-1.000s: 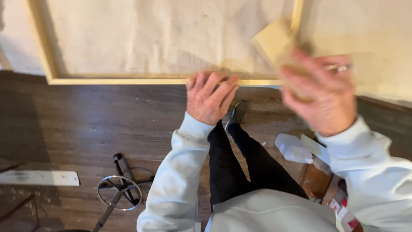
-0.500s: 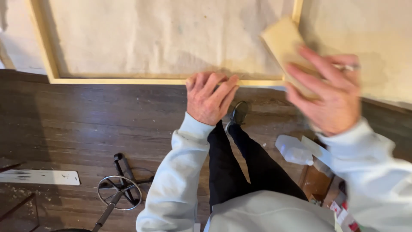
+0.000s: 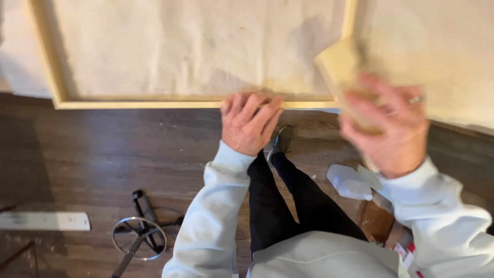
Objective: Sanding a wooden frame using a sanding block.
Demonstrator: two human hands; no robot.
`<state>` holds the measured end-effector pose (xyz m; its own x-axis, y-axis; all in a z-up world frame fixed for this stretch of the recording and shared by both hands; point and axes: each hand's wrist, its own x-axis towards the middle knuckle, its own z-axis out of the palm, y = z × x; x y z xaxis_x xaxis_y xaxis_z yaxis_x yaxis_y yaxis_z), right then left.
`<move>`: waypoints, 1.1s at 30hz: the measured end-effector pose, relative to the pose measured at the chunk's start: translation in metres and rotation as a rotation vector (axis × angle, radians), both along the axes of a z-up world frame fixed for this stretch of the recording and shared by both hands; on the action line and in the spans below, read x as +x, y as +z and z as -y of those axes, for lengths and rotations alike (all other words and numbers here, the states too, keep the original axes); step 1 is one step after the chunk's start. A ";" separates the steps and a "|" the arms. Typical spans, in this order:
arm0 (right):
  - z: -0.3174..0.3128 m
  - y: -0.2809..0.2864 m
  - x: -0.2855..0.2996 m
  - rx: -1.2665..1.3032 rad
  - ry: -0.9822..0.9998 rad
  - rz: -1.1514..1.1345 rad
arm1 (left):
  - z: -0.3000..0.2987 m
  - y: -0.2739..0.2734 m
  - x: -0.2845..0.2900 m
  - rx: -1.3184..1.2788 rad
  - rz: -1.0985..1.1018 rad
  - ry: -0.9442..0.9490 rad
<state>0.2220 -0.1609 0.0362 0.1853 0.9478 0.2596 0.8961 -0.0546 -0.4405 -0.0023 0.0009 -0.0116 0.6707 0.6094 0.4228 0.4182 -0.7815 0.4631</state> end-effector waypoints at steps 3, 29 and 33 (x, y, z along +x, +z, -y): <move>-0.021 0.000 -0.007 -0.007 -0.115 0.035 | 0.000 0.014 -0.001 -0.056 0.035 -0.029; -0.004 0.008 0.002 -0.144 0.055 0.011 | 0.001 0.008 0.000 -0.026 0.007 -0.022; 0.022 -0.003 0.023 -0.078 0.175 0.108 | -0.002 0.018 0.005 -0.064 0.041 -0.010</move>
<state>0.2450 -0.1831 0.0328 -0.0084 0.9811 0.1934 0.9368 0.0754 -0.3418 0.0030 0.0025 0.0067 0.6601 0.6290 0.4106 0.3899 -0.7541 0.5285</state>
